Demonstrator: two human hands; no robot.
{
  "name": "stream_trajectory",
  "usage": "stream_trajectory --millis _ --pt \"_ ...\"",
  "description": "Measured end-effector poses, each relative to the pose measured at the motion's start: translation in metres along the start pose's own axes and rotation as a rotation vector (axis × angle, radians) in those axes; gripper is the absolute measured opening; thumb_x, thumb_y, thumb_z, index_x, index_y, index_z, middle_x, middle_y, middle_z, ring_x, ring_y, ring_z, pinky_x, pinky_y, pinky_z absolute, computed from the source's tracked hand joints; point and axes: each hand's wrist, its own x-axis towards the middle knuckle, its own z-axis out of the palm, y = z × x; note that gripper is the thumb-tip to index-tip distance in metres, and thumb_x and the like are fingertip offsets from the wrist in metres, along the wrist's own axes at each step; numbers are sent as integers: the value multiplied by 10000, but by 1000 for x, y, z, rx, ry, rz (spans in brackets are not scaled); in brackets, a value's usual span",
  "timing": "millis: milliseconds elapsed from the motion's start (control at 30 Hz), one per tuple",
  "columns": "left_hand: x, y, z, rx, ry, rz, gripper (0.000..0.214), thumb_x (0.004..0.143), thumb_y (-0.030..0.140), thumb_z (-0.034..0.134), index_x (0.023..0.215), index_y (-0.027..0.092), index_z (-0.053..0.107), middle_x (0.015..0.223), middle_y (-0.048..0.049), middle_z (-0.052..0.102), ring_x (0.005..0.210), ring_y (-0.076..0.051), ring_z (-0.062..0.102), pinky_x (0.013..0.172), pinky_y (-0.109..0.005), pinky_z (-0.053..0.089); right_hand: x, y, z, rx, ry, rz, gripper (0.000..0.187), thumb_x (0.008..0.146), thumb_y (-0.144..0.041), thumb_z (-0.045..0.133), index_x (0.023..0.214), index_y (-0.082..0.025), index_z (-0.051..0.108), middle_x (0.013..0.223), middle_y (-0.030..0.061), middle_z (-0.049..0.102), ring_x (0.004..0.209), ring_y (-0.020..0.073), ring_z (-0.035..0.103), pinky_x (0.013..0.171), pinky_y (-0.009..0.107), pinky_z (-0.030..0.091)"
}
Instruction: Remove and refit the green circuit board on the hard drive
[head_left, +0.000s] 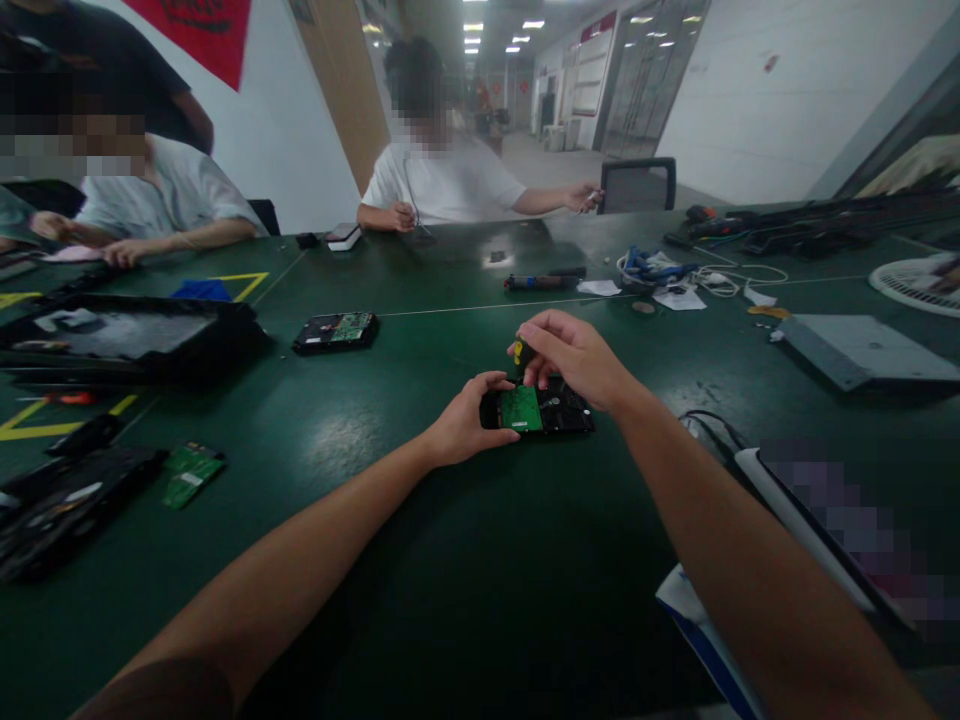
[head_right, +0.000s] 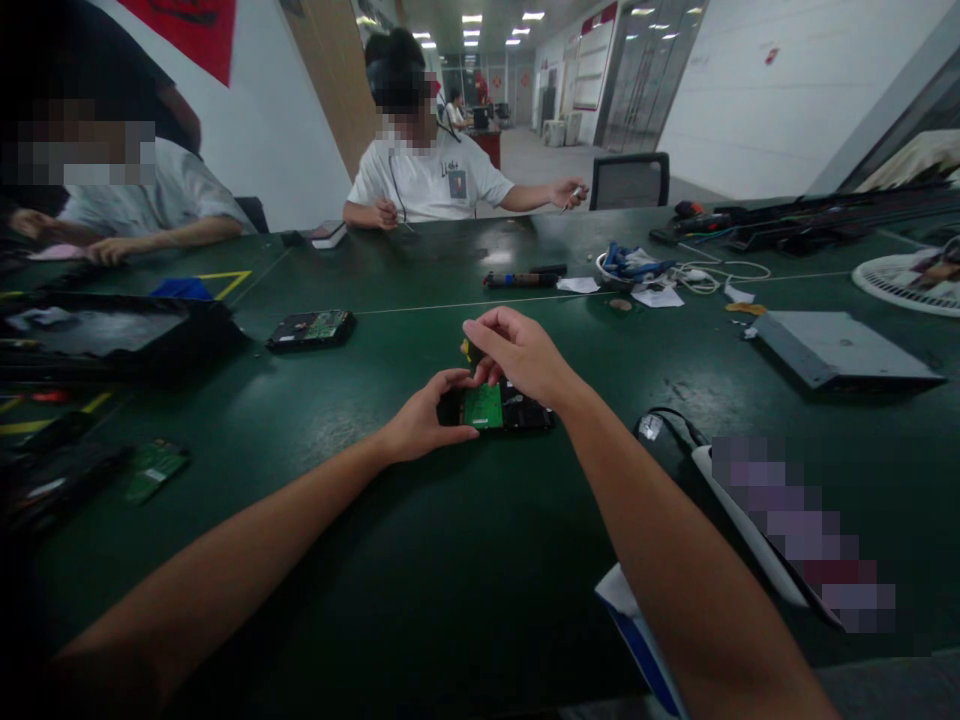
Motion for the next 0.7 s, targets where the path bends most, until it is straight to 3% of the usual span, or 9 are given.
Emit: stream_trajectory --millis 133,300,500,700 --pt "0 0 0 -3 -2 10 885 761 322 891 1494 215 406 1411 -139 627 1366 -314 573 1192 -555 411 -1 -1 0 -42 1 -31 353 974 -575 628 1107 -251 675 895 11 674 611 109 632 508 260 484" --pt "1 0 -1 -1 -11 17 891 767 324 888 1502 216 397 1410 -139 625 1363 -312 575 1190 -547 416 -3 -2 -3 -149 18 -69 334 951 -567 676 991 -236 690 681 -19 605 575 117 577 503 262 450" --pt "0 -1 -1 -2 -13 12 897 764 329 892 1505 222 397 1413 -135 621 1356 -309 578 1184 -543 425 -1 1 -2 -81 23 -44 353 935 -562 698 992 -217 647 999 57 726 630 115 631 487 256 469" --pt "0 -3 -1 2 -19 8 906 768 328 895 1511 228 386 1421 -133 619 1375 -308 563 1197 -541 412 1 -2 -4 -51 3 -34 303 1012 -505 583 1092 -237 701 1041 48 711 645 108 617 498 249 457"
